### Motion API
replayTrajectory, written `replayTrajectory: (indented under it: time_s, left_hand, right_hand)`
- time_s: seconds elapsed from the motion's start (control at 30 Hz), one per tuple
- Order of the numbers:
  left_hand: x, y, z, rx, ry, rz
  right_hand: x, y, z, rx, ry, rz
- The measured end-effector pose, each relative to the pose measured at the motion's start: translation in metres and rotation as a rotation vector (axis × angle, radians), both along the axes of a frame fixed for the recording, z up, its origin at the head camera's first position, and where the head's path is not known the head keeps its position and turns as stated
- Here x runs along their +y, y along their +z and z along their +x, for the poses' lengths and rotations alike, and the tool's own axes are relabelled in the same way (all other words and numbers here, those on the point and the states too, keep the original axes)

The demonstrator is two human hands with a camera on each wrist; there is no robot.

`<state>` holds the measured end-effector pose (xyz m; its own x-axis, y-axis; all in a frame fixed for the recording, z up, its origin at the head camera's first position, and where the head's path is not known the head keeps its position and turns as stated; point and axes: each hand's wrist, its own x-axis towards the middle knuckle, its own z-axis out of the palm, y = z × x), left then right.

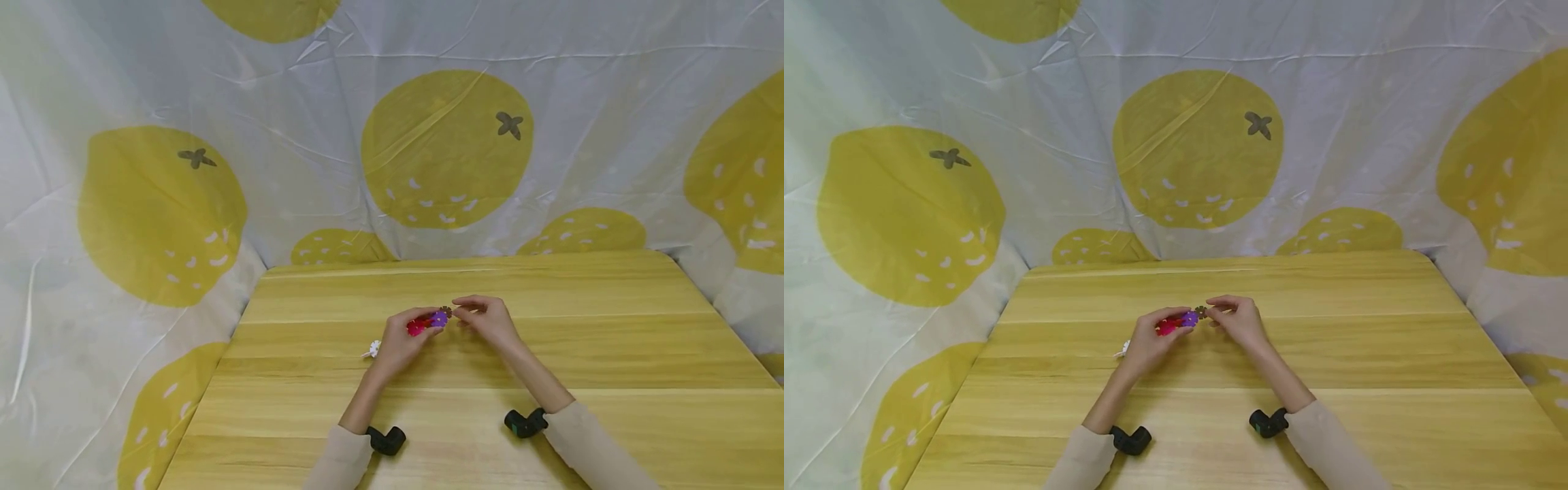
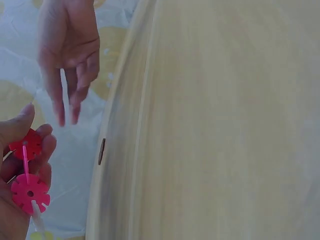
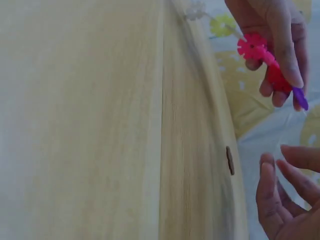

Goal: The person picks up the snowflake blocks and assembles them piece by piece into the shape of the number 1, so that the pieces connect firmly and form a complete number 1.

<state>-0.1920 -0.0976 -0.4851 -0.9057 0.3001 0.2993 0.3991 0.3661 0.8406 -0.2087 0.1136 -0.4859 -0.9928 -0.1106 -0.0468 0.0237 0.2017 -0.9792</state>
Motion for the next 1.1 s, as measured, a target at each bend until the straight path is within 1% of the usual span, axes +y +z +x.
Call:
replayTrajectory:
  time_s: [0.1, 0.2, 0.27, 0.37, 0.5, 0.6, 0.73, 0.8, 0.9, 0.97, 1.1]
  left_hand:
    - [-0.001, 0.002, -0.002, -0.020, 0.011, -0.003]
    - [-0.002, 0.003, -0.001, -0.022, 0.009, 0.002]
    - [-0.002, 0.004, -0.001, -0.030, 0.003, 0.012]
    - [-0.001, 0.005, -0.001, -0.038, -0.016, 0.030]
    - [-0.001, 0.006, -0.001, -0.057, -0.029, 0.034]
    - [-0.001, 0.006, -0.002, -0.051, -0.029, 0.024]
    - [-0.002, 0.005, -0.002, -0.049, -0.022, 0.010]
    - [-0.002, 0.004, -0.003, -0.052, -0.019, 0.005]
    - [-0.002, 0.003, -0.003, -0.045, -0.017, -0.007]
    - [-0.001, 0.003, -0.003, -0.038, -0.021, -0.015]
    - [-0.001, 0.005, -0.002, -0.033, -0.039, -0.016]
  right_hand:
    - [-0.001, -0.003, -0.013, -0.020, 0.015, 0.107]
    - [-0.004, -0.008, -0.023, -0.078, 0.054, 0.122]
    - [-0.007, -0.011, -0.028, -0.089, 0.071, 0.149]
    - [-0.011, -0.014, -0.031, -0.038, 0.086, 0.256]
    - [-0.015, -0.016, -0.033, 0.032, 0.054, 0.422]
    - [-0.016, -0.015, -0.031, 0.044, 0.050, 0.464]
    - [-0.014, -0.013, -0.025, 0.052, 0.084, 0.442]
    - [-0.013, -0.012, -0.022, 0.049, 0.098, 0.404]
    - [-0.007, -0.009, -0.016, 0.039, 0.119, 0.294]
    - [-0.002, -0.007, -0.011, 0.025, 0.130, 0.197]
    - [0.009, -0.003, -0.003, 0.033, 0.170, 0.047]
